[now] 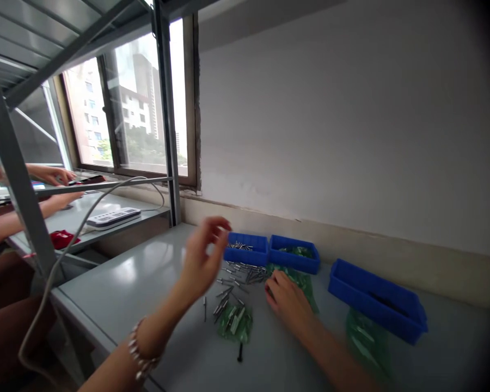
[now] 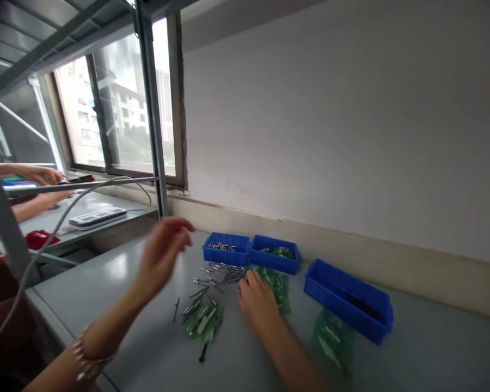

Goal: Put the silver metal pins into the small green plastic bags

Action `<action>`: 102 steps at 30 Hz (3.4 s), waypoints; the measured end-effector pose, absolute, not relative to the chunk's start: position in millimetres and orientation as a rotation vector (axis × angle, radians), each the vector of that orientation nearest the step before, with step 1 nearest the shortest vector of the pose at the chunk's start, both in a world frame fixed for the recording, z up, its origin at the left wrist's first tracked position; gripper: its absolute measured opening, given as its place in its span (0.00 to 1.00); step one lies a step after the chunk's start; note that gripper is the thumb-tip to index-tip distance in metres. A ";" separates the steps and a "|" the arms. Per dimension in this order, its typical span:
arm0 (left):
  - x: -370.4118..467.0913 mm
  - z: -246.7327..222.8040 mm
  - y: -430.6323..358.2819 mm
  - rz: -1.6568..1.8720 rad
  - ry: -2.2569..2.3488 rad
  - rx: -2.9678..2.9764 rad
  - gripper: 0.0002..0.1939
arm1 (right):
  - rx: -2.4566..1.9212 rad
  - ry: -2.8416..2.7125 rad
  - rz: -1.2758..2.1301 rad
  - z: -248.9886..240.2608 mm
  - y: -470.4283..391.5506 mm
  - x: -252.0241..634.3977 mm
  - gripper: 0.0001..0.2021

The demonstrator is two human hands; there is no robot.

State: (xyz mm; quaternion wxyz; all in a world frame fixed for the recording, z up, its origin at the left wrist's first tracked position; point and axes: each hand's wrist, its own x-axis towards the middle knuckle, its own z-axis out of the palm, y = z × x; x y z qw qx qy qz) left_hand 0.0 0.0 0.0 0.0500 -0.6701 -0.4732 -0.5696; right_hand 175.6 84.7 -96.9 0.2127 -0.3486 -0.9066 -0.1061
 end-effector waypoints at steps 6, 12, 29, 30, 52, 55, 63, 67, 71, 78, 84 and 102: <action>37.9 -50.3 44.8 -1.081 -1.353 -2.657 0.10 | -0.904 -2.390 -0.199 -109.0 65.2 203.3 0.06; 35.7 -74.9 47.4 -0.934 -1.391 -2.778 0.11 | -0.912 -2.285 -0.179 -122.3 70.3 215.5 0.06; 38.0 -93.9 53.9 -1.176 -1.362 -2.781 0.06 | -0.941 -2.194 -0.044 -117.9 66.3 222.9 0.07; 38.2 -94.1 54.1 -1.196 -1.368 -2.779 0.06 | -0.953 -2.184 -0.030 -117.8 66.5 223.2 0.07; 40.7 -91.1 47.4 -1.132 -1.373 -2.700 0.07 | -0.946 -2.167 -0.143 -114.6 64.1 225.2 0.10; 40.8 -91.1 47.5 -1.135 -1.360 -2.690 0.07 | -0.934 -2.156 -0.158 -114.5 63.8 224.7 0.11; 41.1 -90.4 46.2 -1.196 -1.343 -2.707 0.05 | -0.927 -2.144 -0.171 -114.0 62.9 224.7 0.11; 40.9 -90.8 45.2 -1.196 -1.339 -2.723 0.04 | -0.908 -2.149 -0.185 -113.0 63.0 224.6 0.11; 40.4 -90.6 44.7 -1.203 -1.337 -2.737 0.04 | -0.913 -2.157 -0.155 -112.9 62.8 224.9 0.11; 40.3 -91.3 45.9 -1.198 -1.334 -2.732 0.03 | -0.886 -2.126 -0.150 -112.4 62.2 224.8 0.10; 40.5 -91.6 45.7 -1.166 -1.366 -2.712 0.05 | -0.881 -2.107 -0.173 -111.2 61.1 224.1 0.09; 41.4 -90.3 44.7 -1.150 -1.371 -2.695 0.06 | -0.894 -2.091 -0.201 -110.0 59.1 222.6 0.09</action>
